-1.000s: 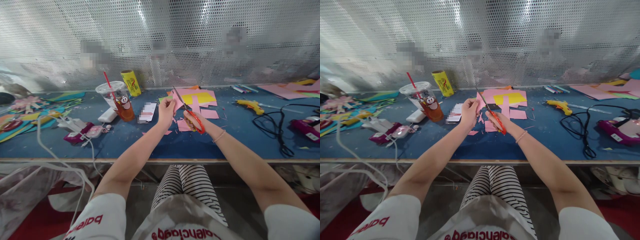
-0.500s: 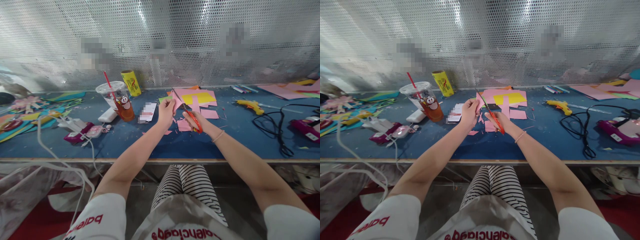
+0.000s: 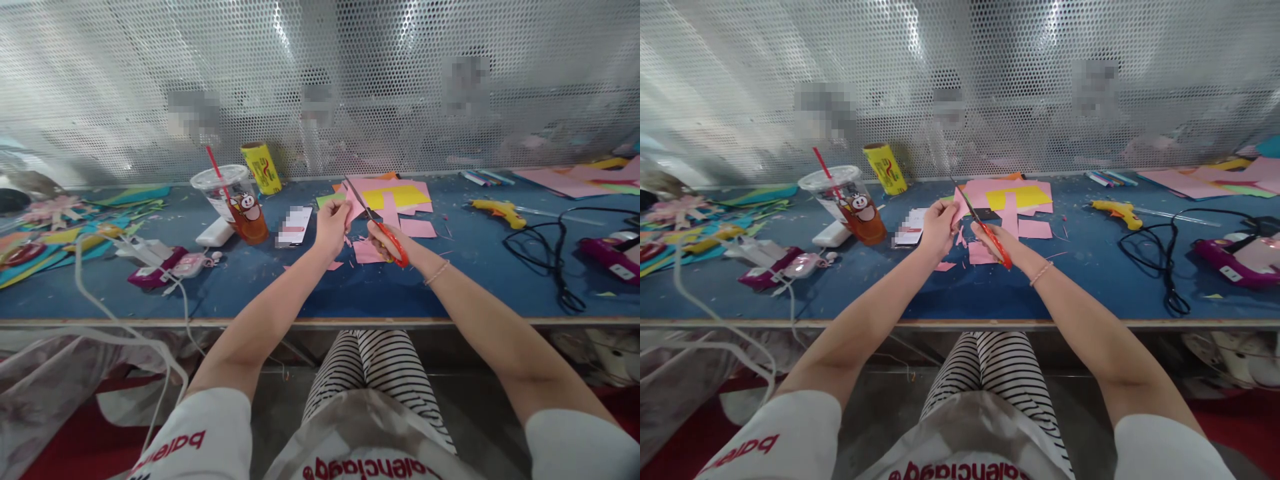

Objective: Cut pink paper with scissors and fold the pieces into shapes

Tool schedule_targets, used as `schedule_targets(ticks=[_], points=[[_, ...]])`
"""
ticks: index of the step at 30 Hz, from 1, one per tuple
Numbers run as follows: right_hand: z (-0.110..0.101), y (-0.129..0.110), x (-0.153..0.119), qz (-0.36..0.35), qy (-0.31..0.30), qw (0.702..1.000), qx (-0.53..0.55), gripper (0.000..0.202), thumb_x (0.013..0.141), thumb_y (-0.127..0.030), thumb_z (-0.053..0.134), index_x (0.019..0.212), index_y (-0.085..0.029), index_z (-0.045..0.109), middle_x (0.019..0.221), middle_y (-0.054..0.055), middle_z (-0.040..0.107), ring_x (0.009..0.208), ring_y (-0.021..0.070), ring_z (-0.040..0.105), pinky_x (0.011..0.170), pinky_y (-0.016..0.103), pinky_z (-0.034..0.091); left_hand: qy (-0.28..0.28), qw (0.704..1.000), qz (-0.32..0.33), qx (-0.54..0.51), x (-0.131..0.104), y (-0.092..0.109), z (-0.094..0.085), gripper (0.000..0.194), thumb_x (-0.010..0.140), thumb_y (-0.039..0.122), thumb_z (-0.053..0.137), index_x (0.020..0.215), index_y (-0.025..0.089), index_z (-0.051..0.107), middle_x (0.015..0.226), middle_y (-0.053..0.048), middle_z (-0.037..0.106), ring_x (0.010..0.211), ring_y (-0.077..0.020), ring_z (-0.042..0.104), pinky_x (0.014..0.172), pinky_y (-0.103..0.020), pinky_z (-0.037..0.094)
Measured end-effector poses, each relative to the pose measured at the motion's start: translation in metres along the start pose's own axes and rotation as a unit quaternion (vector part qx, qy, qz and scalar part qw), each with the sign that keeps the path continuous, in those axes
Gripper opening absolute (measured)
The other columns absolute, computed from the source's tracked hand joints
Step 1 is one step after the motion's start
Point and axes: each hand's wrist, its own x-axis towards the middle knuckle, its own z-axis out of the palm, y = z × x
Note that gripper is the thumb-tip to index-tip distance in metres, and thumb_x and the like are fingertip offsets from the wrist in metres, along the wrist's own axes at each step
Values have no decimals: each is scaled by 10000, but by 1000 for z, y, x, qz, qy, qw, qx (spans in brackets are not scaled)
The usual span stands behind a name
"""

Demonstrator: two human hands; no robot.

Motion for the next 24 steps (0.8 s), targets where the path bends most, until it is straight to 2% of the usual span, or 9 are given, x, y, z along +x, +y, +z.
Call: schedule_targets(ticks=[5,11,15,20,24], points=[[2,-6,-5,17,9,1000,21,482,747,-688,444,694,-211,398,489,-80,314,329,47,299,302,185,273,-1,1000,-13,9,-2,3,2,189,745,225,622,673,174,456,500,91,386,332,0,305,329,-170,205],[5,-10,-7,11,25,1000,14,476,752,-679,447,695,-208,402,479,-79,328,320,49,312,291,188,288,-12,1000,1,-4,-2,4,2,196,742,223,626,664,172,453,508,86,395,327,0,305,322,-179,196],[6,-10,-8,2,40,999,-29,499,752,-703,402,687,-208,406,439,-76,339,296,62,333,280,202,315,-17,1000,-6,-8,-3,7,2,221,740,233,628,658,172,432,496,95,378,325,3,308,320,-168,194],[2,-5,-6,-49,59,990,-116,559,723,-759,345,641,-208,395,392,-60,363,275,83,378,282,223,344,-34,999,-19,-28,-4,9,2,226,746,229,619,659,173,418,466,101,363,321,-1,307,325,-160,192],[0,-4,-5,-59,70,986,-137,566,729,-758,339,623,-206,402,370,-49,373,276,91,394,287,227,350,-40,998,-21,-42,-4,9,2,228,749,226,618,654,171,418,458,100,366,318,0,303,330,-158,194]])
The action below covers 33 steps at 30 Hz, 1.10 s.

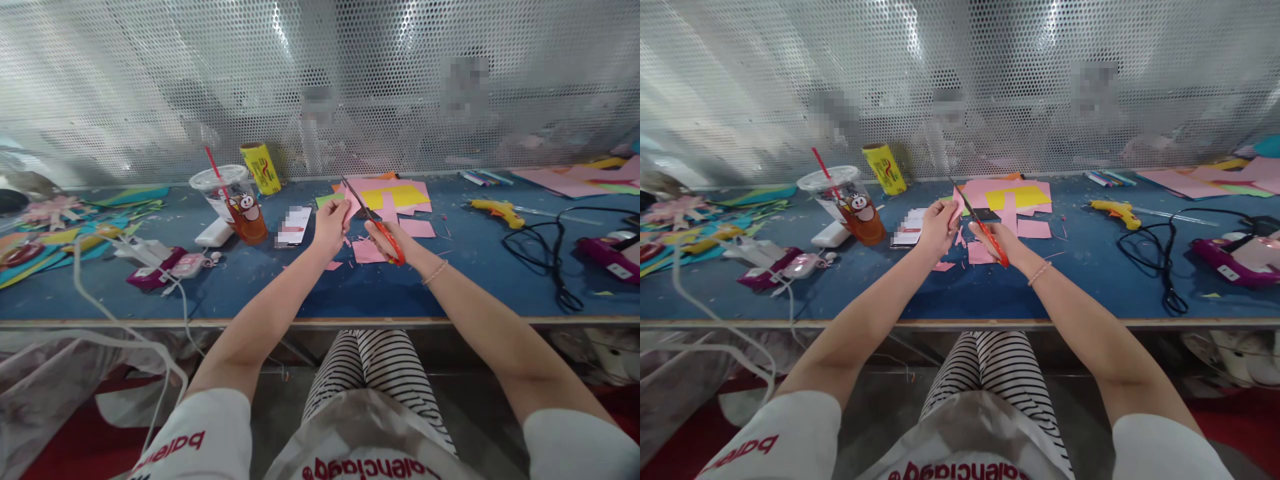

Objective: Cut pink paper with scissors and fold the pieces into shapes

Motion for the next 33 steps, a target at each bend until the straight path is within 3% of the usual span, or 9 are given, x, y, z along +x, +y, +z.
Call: schedule_targets(ticks=[4,9,12,21,33], points=[[-1,-4,-2,17,-1,1000,23,554,719,-754,375,628,-208,406,373,-59,355,280,83,376,280,217,345,-4,1000,-12,-11,1,-1,-1,229,750,228,618,658,170,417,470,99,365,322,3,307,330,-152,194],[-3,-8,-3,78,-65,981,163,533,752,-716,392,658,-192,428,445,-70,355,298,45,321,268,185,295,-3,999,-33,-10,1,-1,0,268,741,233,636,632,168,400,474,98,351,326,7,300,329,-151,185],[-5,-7,-2,79,-75,974,196,536,743,-716,409,650,-189,425,455,-74,352,303,41,316,275,183,299,-2,999,-44,-1,-1,-1,2,271,735,224,645,631,165,401,494,93,369,332,14,298,330,-147,186],[-4,-7,-2,73,-70,977,188,546,731,-732,403,642,-193,414,458,-76,339,297,37,303,271,181,284,-33,998,-51,0,-1,-3,1,234,745,198,622,631,157,423,509,82,394,333,16,299,328,-141,181],[-4,-6,-1,38,11,998,40,536,763,-714,364,613,-201,403,370,-55,367,273,79,372,277,213,351,-38,997,-63,-8,1,-3,0,224,744,195,611,641,161,415,497,85,396,334,12,303,326,-134,176]])
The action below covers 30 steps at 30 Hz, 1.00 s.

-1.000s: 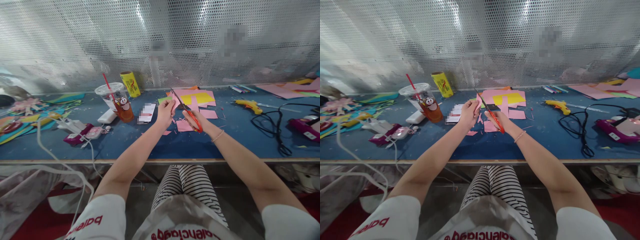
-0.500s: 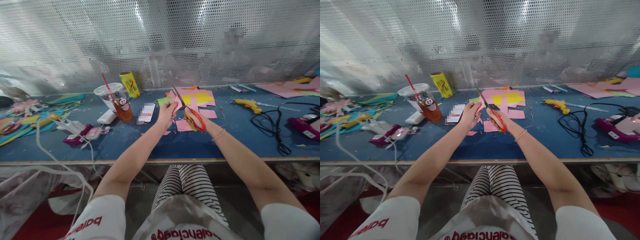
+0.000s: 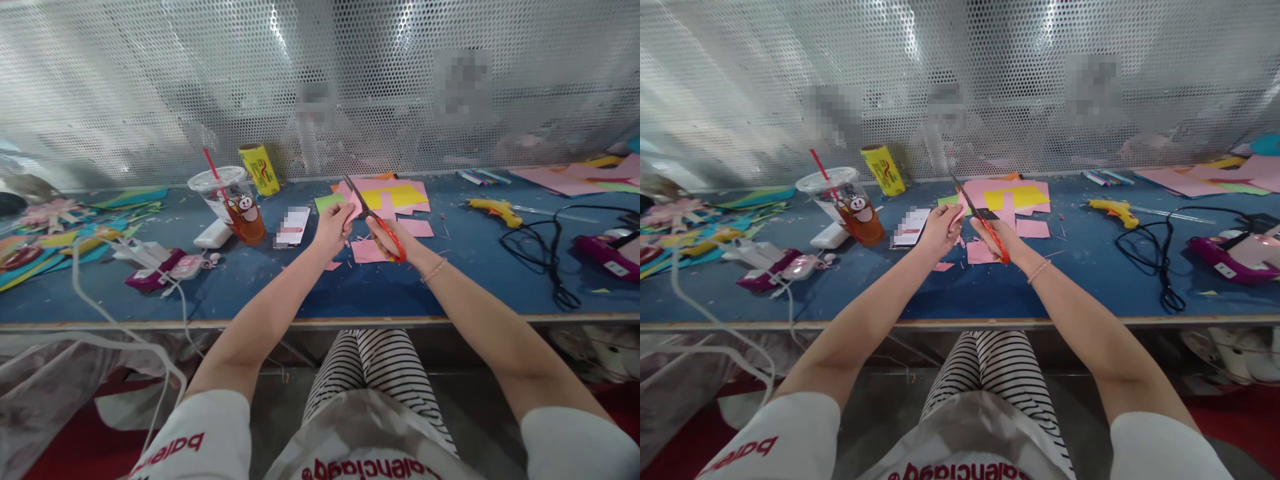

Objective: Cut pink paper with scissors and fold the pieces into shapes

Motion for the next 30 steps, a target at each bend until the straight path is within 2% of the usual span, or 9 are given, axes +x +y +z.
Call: schedule_targets(ticks=[5,8,11,14,20,23,25,27,30], points=[[-2,-3,2,14,21,1000,10,497,776,-681,394,646,-202,419,389,-57,368,293,83,369,288,219,344,10,1000,2,28,1,-3,-1,222,737,216,613,641,168,419,492,93,370,337,3,290,331,-145,191],[-7,3,11,24,43,999,-11,475,762,-671,428,670,-206,442,430,-42,401,327,97,394,321,233,345,47,997,17,51,4,-7,-2,163,740,223,607,673,170,468,513,85,418,380,-12,357,369,-146,275],[-16,14,21,-7,78,987,-138,429,685,-615,584,650,-204,468,481,2,480,421,128,465,410,244,355,69,996,37,53,8,-11,-5,102,729,217,617,714,163,532,617,53,531,525,-29,499,520,-154,411],[-22,26,26,-57,100,957,-265,324,722,-500,601,705,-190,509,696,114,631,629,198,587,540,267,387,64,996,46,46,11,-14,-8,106,698,221,645,736,160,567,699,30,584,632,-52,557,648,-190,459],[-28,39,26,-89,37,907,-409,170,740,-322,574,731,-155,607,803,167,666,784,263,620,669,318,422,61,995,48,68,13,-17,-12,154,656,241,678,767,157,611,730,12,616,674,-72,565,662,-205,457],[-31,32,25,-118,93,910,-385,218,781,-310,533,774,-123,645,859,178,663,855,255,610,769,345,437,64,992,67,91,14,-18,-14,150,648,240,685,751,145,630,705,8,616,631,-63,540,615,-191,436],[-31,25,25,-145,118,934,-304,250,791,-326,534,874,-123,655,950,154,662,907,226,602,828,343,439,70,989,75,103,15,-19,-15,154,642,234,691,752,140,640,681,9,610,597,-57,519,584,-184,419],[-29,19,24,-156,98,964,-192,288,784,-353,551,953,-139,644,1026,117,659,926,189,602,848,322,447,67,988,80,114,16,-20,-16,171,639,250,698,760,140,648,675,9,610,579,-54,507,568,-184,407],[-23,17,24,-157,61,982,-83,293,753,-363,584,950,-153,636,1008,80,667,893,159,609,840,304,455,51,986,87,133,16,-21,-16,190,635,280,704,764,147,658,676,15,609,562,-48,487,554,-182,392]])
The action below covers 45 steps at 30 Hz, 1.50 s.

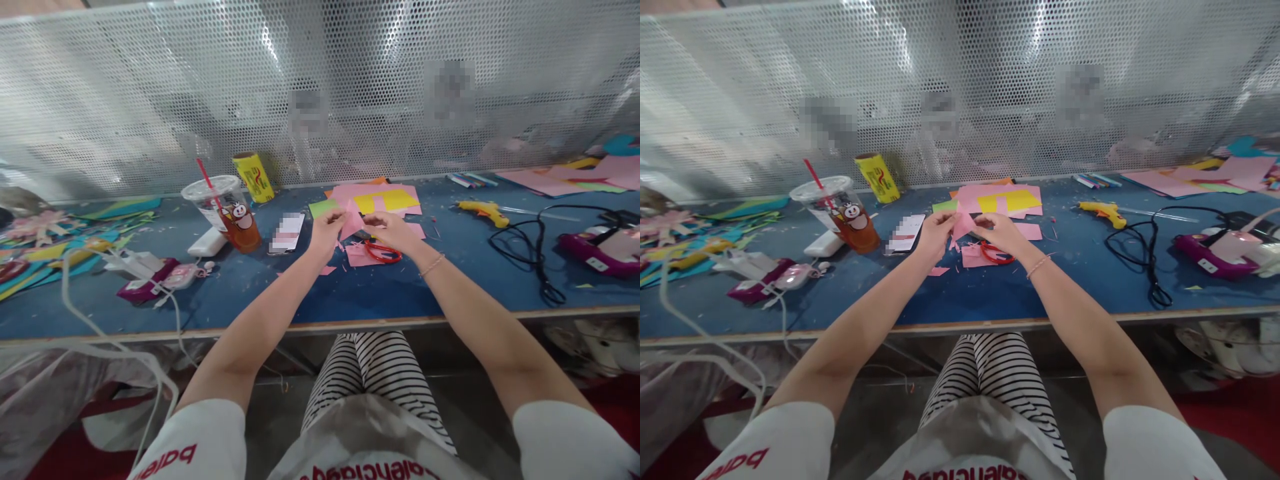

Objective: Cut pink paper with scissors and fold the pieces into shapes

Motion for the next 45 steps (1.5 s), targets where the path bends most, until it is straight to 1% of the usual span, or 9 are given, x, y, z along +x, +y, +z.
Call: schedule_targets(ticks=[4,9,13,15,17,20,24,32,45], points=[[4,3,0,13,-1,999,43,221,730,-359,588,815,-157,621,821,37,664,736,140,603,731,282,464,-46,999,-1,15,-3,0,1,211,640,314,702,755,144,654,640,28,579,525,-42,450,510,-177,360],[-1,5,0,23,16,1000,-14,118,712,-273,559,744,-168,604,724,8,632,667,128,569,663,264,437,-94,994,-10,56,-5,0,3,228,656,360,680,716,147,626,557,42,505,480,-53,422,498,-195,368],[-4,6,2,39,34,998,-22,118,700,-257,550,753,-163,597,742,15,625,680,129,559,667,266,433,-86,972,44,214,2,4,-4,225,769,366,540,764,157,626,745,-40,619,662,-119,555,668,-261,445],[-4,6,1,43,36,998,-29,115,703,-256,542,749,-164,591,740,14,618,674,127,553,660,264,427,-55,921,102,373,9,8,-15,237,748,340,568,903,168,619,962,-89,635,917,-192,574,847,-326,422],[-4,5,1,42,33,998,-41,110,708,-257,533,741,-166,587,733,12,614,666,126,546,653,262,422,4,839,105,534,17,12,-32,434,678,392,637,1044,165,579,1143,-148,569,1132,-295,472,963,-419,344],[-3,1,-1,41,26,997,-55,100,714,-248,523,730,-169,582,729,10,613,667,124,544,652,259,419,79,751,-4,655,31,18,-62,694,631,539,626,1174,128,494,1224,-230,487,1184,-402,402,941,-521,328],[-3,0,-2,40,25,997,-60,97,712,-235,523,738,-168,588,760,17,626,687,125,552,675,264,426,75,700,-144,696,48,19,-94,908,531,624,649,1252,122,418,1280,-269,440,1201,-437,391,916,-537,344],[-1,6,0,24,31,997,-61,91,714,-233,523,732,-170,587,753,20,624,680,126,550,679,273,427,50,682,-220,696,63,7,-113,1081,469,536,705,1370,116,280,1309,-293,429,1188,-449,427,874,-509,383],[-2,1,-3,9,29,997,-76,107,730,-252,514,751,-176,587,755,30,620,683,136,552,682,284,436,56,692,-190,694,64,10,-123,924,451,478,723,1223,48,453,1209,-270,539,1111,-396,525,847,-453,454]])
